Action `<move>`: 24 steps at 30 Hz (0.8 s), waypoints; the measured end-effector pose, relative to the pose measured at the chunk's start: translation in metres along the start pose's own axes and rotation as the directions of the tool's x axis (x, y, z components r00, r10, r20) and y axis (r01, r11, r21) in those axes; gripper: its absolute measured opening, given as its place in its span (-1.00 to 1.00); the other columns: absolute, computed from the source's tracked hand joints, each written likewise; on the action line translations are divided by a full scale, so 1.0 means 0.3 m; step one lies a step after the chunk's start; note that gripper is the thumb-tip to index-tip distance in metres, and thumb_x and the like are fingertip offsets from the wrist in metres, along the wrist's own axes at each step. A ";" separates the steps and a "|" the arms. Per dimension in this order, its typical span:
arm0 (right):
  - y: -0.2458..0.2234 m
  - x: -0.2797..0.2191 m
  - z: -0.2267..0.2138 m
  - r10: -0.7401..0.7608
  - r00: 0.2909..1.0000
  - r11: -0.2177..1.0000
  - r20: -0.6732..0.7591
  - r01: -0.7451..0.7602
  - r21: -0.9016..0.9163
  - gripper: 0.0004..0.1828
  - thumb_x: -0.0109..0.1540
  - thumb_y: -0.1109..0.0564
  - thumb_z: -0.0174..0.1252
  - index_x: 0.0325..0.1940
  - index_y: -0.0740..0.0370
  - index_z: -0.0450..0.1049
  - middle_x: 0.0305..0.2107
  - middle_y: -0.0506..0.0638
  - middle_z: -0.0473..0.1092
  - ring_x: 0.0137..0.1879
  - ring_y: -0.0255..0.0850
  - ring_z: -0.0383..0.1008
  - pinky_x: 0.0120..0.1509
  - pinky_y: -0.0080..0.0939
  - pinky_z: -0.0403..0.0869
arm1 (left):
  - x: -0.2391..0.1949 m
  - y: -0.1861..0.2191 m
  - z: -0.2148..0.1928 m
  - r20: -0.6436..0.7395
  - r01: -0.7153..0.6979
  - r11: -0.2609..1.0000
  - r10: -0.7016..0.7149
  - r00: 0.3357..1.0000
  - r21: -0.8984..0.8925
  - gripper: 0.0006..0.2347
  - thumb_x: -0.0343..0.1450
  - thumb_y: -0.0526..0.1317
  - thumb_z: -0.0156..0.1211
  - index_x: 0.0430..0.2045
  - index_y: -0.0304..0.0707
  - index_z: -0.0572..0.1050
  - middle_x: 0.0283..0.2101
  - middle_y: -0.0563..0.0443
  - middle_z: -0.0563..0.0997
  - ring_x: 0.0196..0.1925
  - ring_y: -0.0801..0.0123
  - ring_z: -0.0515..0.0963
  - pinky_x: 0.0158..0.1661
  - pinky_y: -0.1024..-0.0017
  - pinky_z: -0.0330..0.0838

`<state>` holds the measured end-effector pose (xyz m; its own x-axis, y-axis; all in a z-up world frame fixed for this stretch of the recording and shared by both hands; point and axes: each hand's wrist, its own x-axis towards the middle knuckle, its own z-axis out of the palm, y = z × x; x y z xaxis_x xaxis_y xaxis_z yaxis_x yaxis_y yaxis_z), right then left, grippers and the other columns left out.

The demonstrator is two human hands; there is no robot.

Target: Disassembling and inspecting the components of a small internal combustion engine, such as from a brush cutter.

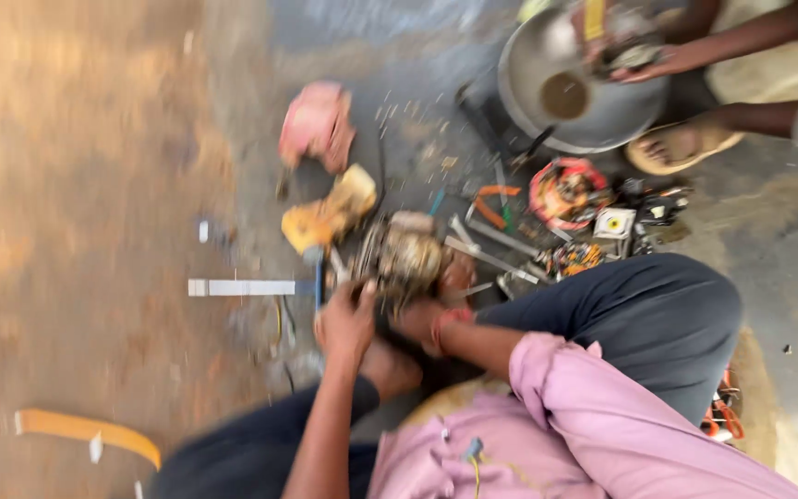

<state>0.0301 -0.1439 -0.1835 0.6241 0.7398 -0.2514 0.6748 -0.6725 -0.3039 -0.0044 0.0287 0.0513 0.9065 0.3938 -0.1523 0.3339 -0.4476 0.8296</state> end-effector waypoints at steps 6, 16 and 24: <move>-0.177 -0.238 -0.431 -0.406 0.912 0.906 0.066 0.411 -0.103 -0.75 0.24 0.05 0.06 -0.01 -0.03 0.51 -0.30 0.20 0.43 -0.45 0.09 0.54 -0.50 0.10 0.48 | 0.035 -0.168 0.024 -0.032 0.033 0.988 -0.038 0.999 -0.151 -0.67 0.42 -0.02 0.22 -0.15 -0.34 0.58 -0.24 -0.25 0.71 -0.17 0.02 0.73 -0.11 0.24 0.55; -0.049 -0.440 -1.009 0.395 0.679 0.719 -0.619 0.192 0.669 -0.63 0.31 0.33 0.25 0.16 0.35 0.31 -0.19 0.07 0.48 -0.19 -0.30 0.53 -0.10 -0.29 0.55 | -0.010 -0.057 0.152 -0.078 -0.201 0.979 0.198 0.977 -0.033 -0.75 0.43 -0.18 0.24 -0.06 -0.26 0.55 -0.11 -0.28 0.67 -0.08 -0.12 0.67 -0.05 0.10 0.53; -0.092 -0.363 -0.983 0.397 0.633 0.727 -0.664 0.224 0.649 -0.62 0.33 0.34 0.28 0.13 0.38 0.25 -0.26 0.05 0.45 -0.23 -0.33 0.55 -0.18 -0.32 0.58 | 0.004 0.046 0.244 -0.039 -0.150 0.984 0.154 0.987 0.097 -0.67 0.31 -0.26 0.33 -0.01 -0.14 0.56 0.00 -0.25 0.48 0.15 -0.13 0.40 0.13 0.08 0.31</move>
<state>0.0596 -0.2118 0.1234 0.9248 0.1882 0.3306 0.3753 -0.3100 -0.8735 0.0203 -0.0358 0.0232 0.9363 0.3512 -0.0012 0.2175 -0.5772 0.7871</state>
